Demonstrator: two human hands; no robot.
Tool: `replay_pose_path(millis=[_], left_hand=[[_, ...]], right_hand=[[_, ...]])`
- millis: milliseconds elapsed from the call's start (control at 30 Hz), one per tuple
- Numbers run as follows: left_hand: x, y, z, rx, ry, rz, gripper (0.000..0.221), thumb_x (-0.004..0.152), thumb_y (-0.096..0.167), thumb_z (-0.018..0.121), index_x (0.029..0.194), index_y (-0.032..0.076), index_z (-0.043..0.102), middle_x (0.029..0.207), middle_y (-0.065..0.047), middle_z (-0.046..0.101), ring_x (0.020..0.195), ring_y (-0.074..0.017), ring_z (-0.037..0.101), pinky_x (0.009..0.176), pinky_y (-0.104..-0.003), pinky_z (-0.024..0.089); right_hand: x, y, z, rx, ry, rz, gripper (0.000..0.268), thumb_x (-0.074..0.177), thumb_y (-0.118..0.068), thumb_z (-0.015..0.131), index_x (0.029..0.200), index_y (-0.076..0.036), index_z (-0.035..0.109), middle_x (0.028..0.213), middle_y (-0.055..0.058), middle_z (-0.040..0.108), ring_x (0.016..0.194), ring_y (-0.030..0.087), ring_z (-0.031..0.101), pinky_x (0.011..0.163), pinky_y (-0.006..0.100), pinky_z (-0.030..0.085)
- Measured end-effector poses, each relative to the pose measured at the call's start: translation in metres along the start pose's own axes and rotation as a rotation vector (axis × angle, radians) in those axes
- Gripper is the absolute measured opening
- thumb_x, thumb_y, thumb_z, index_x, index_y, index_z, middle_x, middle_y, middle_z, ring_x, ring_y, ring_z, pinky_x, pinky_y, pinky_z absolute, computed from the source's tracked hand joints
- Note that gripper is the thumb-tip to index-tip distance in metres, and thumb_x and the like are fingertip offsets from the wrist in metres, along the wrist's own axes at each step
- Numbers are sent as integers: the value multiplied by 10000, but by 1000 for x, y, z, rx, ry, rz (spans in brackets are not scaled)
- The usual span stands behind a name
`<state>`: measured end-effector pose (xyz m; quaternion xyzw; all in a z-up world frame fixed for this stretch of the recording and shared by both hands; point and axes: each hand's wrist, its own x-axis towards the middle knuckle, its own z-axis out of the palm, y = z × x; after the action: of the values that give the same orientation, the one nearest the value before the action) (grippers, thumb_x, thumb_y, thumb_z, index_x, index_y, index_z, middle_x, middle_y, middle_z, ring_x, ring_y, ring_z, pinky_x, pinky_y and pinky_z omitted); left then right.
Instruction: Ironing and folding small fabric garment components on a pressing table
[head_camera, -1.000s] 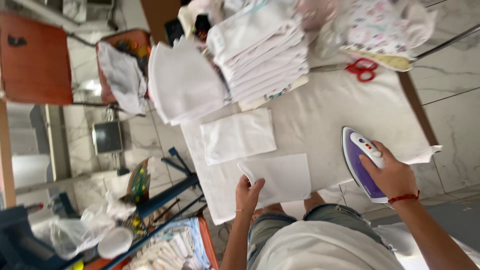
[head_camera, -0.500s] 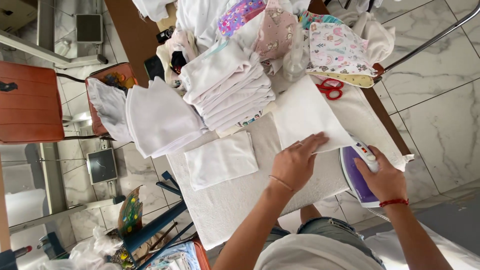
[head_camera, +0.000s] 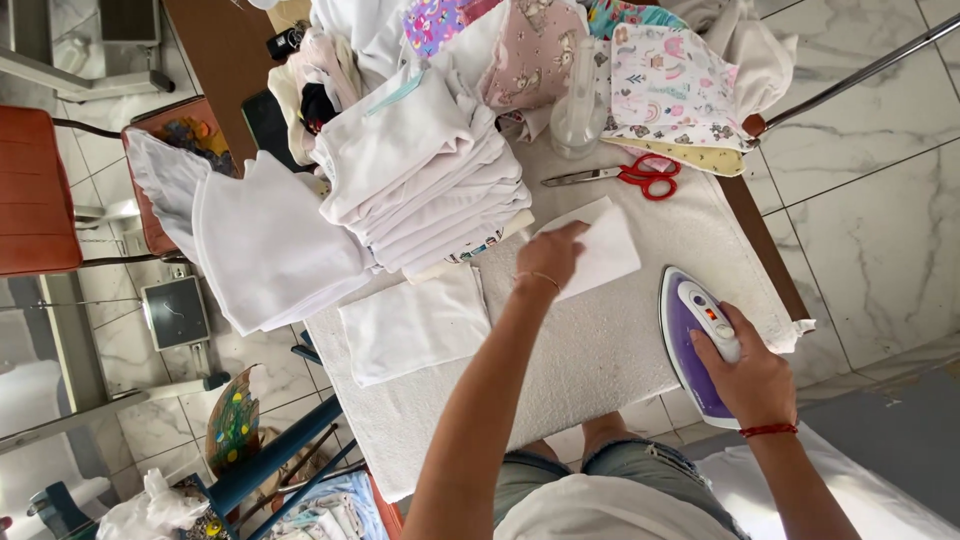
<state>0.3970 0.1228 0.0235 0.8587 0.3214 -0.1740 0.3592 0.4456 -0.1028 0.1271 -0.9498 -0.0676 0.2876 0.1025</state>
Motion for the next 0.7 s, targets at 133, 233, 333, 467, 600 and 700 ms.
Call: replay_pose_path(millis=[133, 233, 333, 467, 600, 700], left_hand=[[21, -16, 0, -43, -3, -29, 323, 823, 138, 479, 1099, 305, 492, 932, -36, 627, 815, -256, 589, 661, -372, 456], [29, -14, 4, -105, 76, 61, 317, 801, 150, 513, 1076, 307, 503, 948, 30, 639, 798, -204, 609, 661, -331, 459], [32, -12, 3, -213, 39, 67, 310, 821, 112, 448, 1063, 292, 517, 976, -7, 618, 835, -200, 578, 655, -325, 434], [44, -22, 34, 142, 500, 232, 496, 713, 3, 513, 1100, 313, 511, 1008, 22, 588, 774, -194, 561, 636, -305, 460], [5, -5, 36, 149, 718, 626, 392, 690, -150, 484, 1010, 56, 576, 1035, -77, 605, 856, -198, 596, 843, -360, 468], [-16, -11, 73, 401, 493, 381, 580, 822, 338, 520, 1327, 153, 303, 1421, -4, 209, 1324, -196, 177, 1056, -506, 177]], right_hand=[[2, -1, 1, 8, -15, 0, 549, 734, -459, 503, 1252, -283, 460, 979, 18, 628, 805, 313, 601, 732, 439, 481], [5, 7, 5, -45, 12, -43, 566, 738, -477, 494, 1259, -259, 458, 970, 45, 634, 788, 330, 610, 717, 444, 495], [4, 5, 6, -9, 36, -77, 542, 738, -461, 509, 1239, -258, 474, 963, 31, 631, 778, 323, 602, 724, 442, 480], [3, 0, 3, -8, 11, -24, 553, 732, -463, 511, 1249, -270, 470, 952, 45, 633, 788, 325, 598, 743, 441, 474], [9, 9, 12, -47, 58, -59, 569, 734, -479, 520, 1259, -266, 470, 944, 47, 637, 754, 337, 608, 704, 458, 491], [6, 3, 8, -30, 33, -42, 563, 740, -465, 516, 1262, -260, 465, 961, 13, 631, 752, 315, 607, 720, 435, 488]])
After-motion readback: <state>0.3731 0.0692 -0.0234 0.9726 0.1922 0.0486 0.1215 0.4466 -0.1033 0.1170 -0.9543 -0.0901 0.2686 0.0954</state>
